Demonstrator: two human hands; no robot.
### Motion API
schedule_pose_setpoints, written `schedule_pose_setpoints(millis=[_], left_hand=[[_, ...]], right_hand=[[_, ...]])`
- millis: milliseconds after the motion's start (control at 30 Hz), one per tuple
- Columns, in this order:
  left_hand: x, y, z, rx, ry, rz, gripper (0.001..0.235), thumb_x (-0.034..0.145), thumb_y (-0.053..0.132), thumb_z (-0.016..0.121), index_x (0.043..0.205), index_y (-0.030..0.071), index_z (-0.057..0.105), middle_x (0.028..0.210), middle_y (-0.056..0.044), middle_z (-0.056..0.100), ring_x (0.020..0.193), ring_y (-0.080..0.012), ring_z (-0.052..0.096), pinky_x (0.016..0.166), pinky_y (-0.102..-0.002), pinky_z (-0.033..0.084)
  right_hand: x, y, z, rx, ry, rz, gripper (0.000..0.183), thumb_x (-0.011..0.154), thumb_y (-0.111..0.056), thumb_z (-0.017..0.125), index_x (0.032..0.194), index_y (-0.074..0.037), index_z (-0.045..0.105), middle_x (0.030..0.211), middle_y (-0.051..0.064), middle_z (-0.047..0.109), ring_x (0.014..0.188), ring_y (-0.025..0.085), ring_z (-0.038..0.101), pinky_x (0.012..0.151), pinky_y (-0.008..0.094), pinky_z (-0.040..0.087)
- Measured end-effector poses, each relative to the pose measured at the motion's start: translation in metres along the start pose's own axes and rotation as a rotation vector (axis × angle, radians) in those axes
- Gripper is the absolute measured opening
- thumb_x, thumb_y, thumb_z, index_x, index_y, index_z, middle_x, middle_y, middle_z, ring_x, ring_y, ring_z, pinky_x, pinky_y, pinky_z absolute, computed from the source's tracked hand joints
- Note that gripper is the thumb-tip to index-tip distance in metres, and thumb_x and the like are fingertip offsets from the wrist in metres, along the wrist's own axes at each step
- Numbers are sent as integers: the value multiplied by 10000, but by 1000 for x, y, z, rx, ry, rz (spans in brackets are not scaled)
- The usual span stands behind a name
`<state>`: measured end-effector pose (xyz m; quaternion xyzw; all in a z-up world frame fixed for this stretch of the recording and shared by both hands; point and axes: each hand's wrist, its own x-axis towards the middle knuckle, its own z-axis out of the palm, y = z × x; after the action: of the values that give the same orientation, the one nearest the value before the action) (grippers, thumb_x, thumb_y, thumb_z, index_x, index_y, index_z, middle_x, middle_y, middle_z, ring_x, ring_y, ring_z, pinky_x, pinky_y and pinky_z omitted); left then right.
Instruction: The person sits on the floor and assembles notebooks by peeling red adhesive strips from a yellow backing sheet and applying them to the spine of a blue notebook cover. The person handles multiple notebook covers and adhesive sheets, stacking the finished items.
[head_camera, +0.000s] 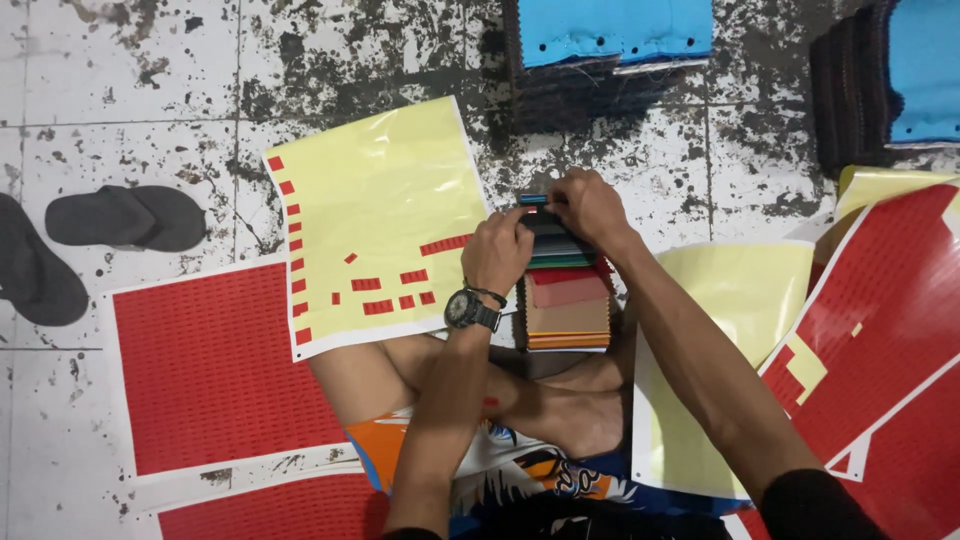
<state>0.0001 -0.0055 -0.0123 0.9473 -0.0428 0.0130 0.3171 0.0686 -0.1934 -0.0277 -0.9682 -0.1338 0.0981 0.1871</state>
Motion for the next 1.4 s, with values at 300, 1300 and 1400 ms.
schedule_pose_setpoints(millis=[300, 1300, 1400], left_hand=[[0, 14, -23, -147, -42, -221, 304, 880, 299, 587, 1158, 186, 539, 902, -82, 627, 951, -331, 698, 794, -512, 596], [34, 18, -4, -854, 117, -436, 398, 1024, 427, 371, 1150, 164, 643, 1054, -86, 667, 997, -207, 641, 940, -341, 503], [26, 7, 1, -665, 88, -533, 240, 930, 358, 488, 1054, 236, 654, 887, 43, 730, 812, -123, 726, 809, -335, 540]], right_hand=[[-9, 10, 15, -159, 195, -360, 133, 908, -176, 706, 1003, -83, 699, 969, 144, 665, 973, 391, 669, 742, 485, 571], [-42, -33, -61, 863, -360, -281, 172, 966, -235, 737, 961, -63, 736, 849, 43, 658, 866, 146, 601, 831, 373, 502], [-39, -34, -57, 839, -378, -289, 159, 959, -209, 733, 950, -50, 727, 833, 52, 651, 857, 159, 605, 821, 389, 502]])
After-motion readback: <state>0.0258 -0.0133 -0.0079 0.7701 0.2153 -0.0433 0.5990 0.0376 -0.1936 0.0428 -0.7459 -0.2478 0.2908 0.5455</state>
